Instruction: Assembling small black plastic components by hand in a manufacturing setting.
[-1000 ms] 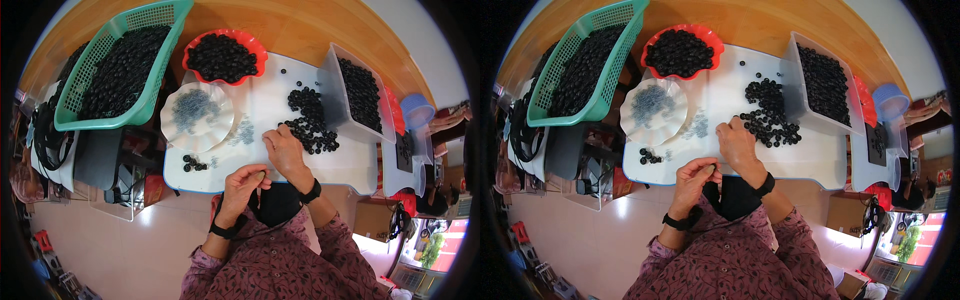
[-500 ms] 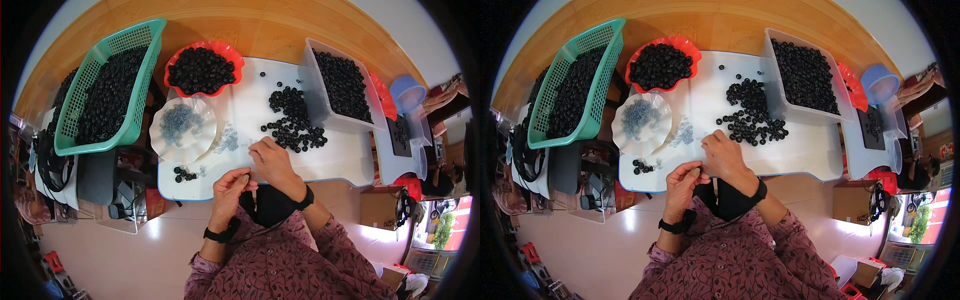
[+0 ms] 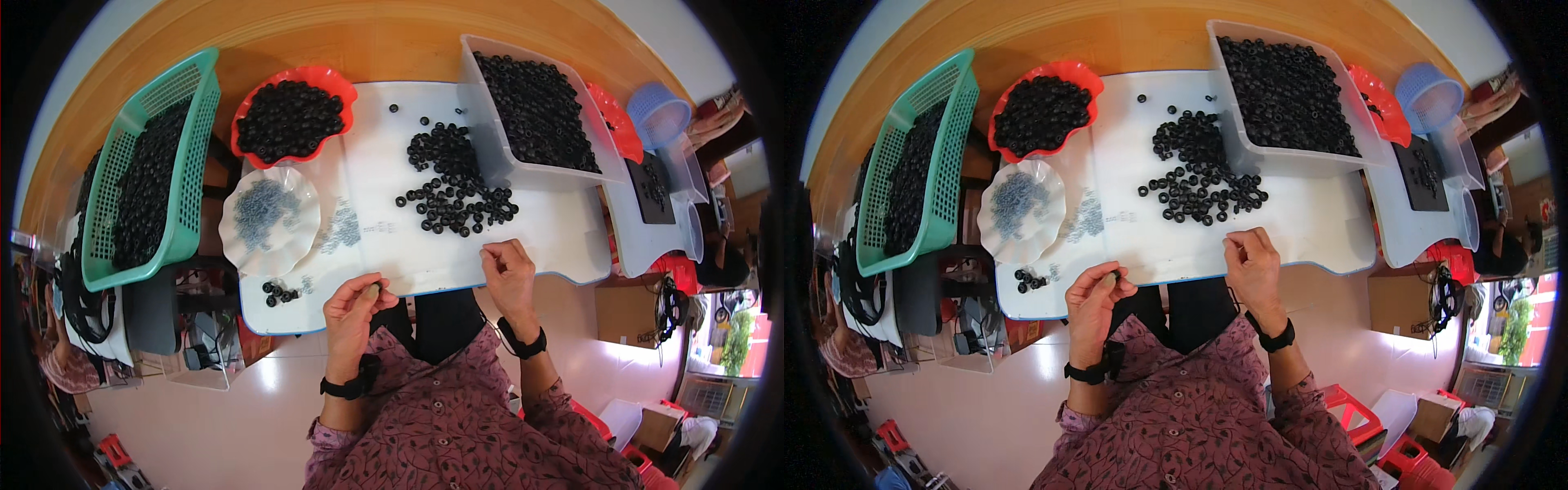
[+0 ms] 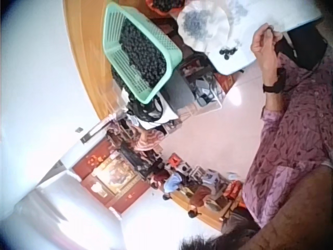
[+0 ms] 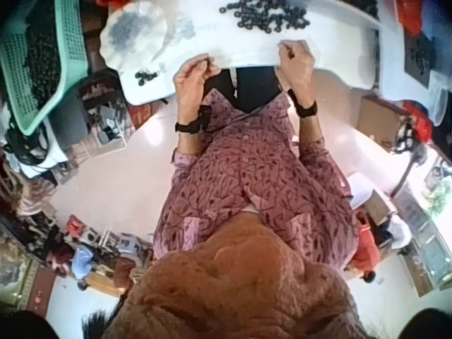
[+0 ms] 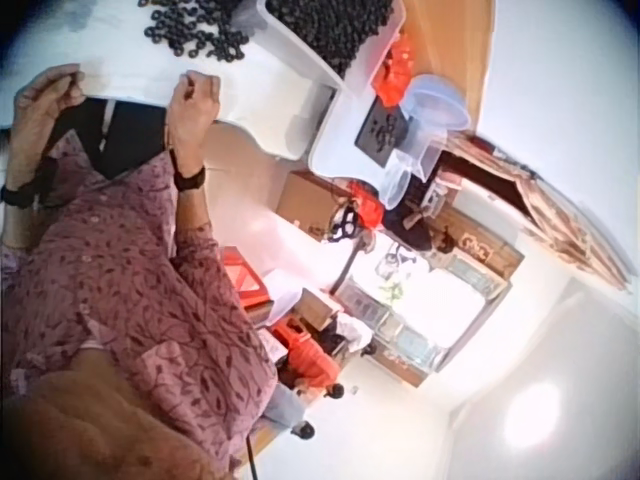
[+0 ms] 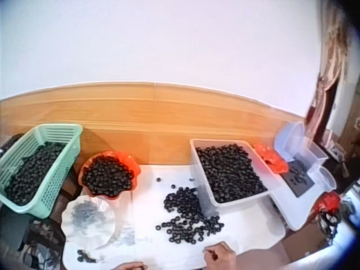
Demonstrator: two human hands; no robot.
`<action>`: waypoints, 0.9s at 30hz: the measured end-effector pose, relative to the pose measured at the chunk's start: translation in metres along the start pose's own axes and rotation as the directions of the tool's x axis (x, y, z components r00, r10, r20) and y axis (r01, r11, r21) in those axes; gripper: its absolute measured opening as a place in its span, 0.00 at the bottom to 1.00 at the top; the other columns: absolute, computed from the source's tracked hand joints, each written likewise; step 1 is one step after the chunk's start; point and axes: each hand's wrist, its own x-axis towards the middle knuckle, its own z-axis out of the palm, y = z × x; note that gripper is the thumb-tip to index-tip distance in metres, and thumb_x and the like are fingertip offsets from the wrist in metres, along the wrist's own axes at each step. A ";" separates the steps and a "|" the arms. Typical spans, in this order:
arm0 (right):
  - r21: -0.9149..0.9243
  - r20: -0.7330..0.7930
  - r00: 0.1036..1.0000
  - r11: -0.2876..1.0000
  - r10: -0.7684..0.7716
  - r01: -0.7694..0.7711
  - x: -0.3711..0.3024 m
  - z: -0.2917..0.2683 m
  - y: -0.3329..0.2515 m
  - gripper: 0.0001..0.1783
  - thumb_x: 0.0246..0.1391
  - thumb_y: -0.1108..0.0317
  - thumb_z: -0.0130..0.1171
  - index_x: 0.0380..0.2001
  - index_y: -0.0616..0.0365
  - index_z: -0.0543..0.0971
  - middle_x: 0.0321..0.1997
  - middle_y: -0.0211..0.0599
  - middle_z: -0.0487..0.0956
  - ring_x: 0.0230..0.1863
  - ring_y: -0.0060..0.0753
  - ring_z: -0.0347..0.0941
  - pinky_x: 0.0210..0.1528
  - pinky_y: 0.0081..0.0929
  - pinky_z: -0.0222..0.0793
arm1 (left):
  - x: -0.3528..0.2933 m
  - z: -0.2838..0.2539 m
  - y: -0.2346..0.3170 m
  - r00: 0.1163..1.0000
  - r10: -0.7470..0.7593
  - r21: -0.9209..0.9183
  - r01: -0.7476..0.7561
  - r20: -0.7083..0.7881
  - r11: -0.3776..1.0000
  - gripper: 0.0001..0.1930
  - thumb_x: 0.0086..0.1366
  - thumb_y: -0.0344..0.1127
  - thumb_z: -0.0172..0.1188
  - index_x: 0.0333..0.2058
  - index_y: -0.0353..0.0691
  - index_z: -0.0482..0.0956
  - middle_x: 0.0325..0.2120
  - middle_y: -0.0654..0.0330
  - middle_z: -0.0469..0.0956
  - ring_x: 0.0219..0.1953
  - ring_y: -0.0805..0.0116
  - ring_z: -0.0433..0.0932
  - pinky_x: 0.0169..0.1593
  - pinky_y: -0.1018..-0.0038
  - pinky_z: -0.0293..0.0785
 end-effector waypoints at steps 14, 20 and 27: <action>-0.149 -0.086 0.996 0.988 0.028 -0.041 0.036 -0.002 0.034 0.11 0.50 0.78 0.62 0.39 0.58 0.80 0.30 0.37 0.73 0.22 0.31 0.72 0.25 0.26 0.68 | 0.002 0.004 0.003 0.997 -0.066 0.073 0.069 -0.048 0.995 0.10 0.67 0.24 0.52 0.45 0.28 0.77 0.38 0.48 0.79 0.34 0.63 0.82 0.44 0.63 0.82; -0.084 -0.076 0.996 0.995 0.047 -0.053 0.037 0.001 0.033 0.11 0.47 0.78 0.64 0.37 0.58 0.79 0.31 0.38 0.74 0.25 0.33 0.76 0.26 0.27 0.72 | -0.001 0.003 0.007 0.995 -0.080 0.093 0.086 -0.063 0.992 0.10 0.67 0.24 0.51 0.44 0.28 0.77 0.37 0.48 0.79 0.34 0.63 0.82 0.45 0.61 0.82; -0.046 -0.117 0.992 0.997 0.050 -0.055 0.034 0.006 0.030 0.13 0.47 0.79 0.63 0.39 0.59 0.78 0.33 0.39 0.74 0.24 0.31 0.75 0.25 0.25 0.71 | -0.002 0.002 0.008 0.996 -0.076 0.088 0.080 -0.047 0.993 0.10 0.67 0.24 0.51 0.44 0.28 0.77 0.38 0.49 0.79 0.35 0.63 0.82 0.46 0.62 0.81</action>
